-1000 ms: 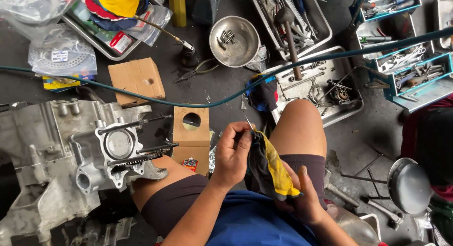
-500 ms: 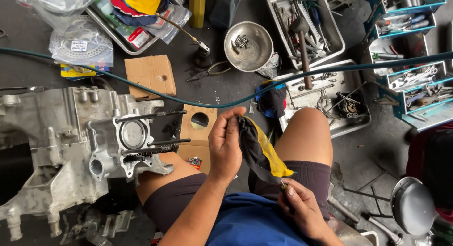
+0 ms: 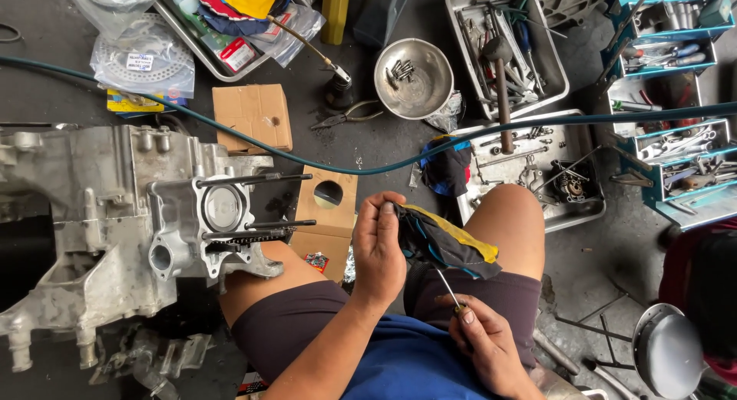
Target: Cleaning the gasket mating surface of a motorcycle engine block using a cloth and a scraping tool.
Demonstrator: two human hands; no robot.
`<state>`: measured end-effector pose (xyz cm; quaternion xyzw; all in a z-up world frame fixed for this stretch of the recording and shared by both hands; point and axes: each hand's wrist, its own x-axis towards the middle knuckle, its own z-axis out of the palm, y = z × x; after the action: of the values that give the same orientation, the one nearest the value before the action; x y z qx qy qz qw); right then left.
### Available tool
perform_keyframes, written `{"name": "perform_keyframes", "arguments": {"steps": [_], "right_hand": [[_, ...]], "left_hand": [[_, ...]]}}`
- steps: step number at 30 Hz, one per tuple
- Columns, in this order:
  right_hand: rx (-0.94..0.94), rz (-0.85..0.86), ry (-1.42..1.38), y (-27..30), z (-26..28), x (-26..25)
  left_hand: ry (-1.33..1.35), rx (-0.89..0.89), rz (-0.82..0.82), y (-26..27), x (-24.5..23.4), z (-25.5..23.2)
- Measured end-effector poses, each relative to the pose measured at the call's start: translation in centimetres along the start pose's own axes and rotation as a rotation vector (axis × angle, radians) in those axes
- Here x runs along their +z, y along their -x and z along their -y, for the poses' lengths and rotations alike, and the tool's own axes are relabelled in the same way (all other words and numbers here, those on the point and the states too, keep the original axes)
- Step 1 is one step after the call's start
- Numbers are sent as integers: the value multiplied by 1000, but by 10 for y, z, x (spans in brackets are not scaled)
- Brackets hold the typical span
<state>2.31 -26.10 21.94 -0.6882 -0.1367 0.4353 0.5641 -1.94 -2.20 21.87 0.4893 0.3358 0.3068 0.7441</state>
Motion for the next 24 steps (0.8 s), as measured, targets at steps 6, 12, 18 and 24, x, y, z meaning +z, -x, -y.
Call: {"name": "perform_keyframes", "arguments": {"steps": [6,12,18,24], "right_hand": [[8,-3,12,-1,-4,1],[-33,-22,7,-2,-2,2],[-88,-13,12,-4,-4,4],[-196,-27,27,-8,-9,4]], "left_hand": [[6,49,-20,0,-1,0],[-9,35,-3,4,-2,-2],[234,-108,-3,5,-2,-1],[511,-181,21,3,4,-10]]}}
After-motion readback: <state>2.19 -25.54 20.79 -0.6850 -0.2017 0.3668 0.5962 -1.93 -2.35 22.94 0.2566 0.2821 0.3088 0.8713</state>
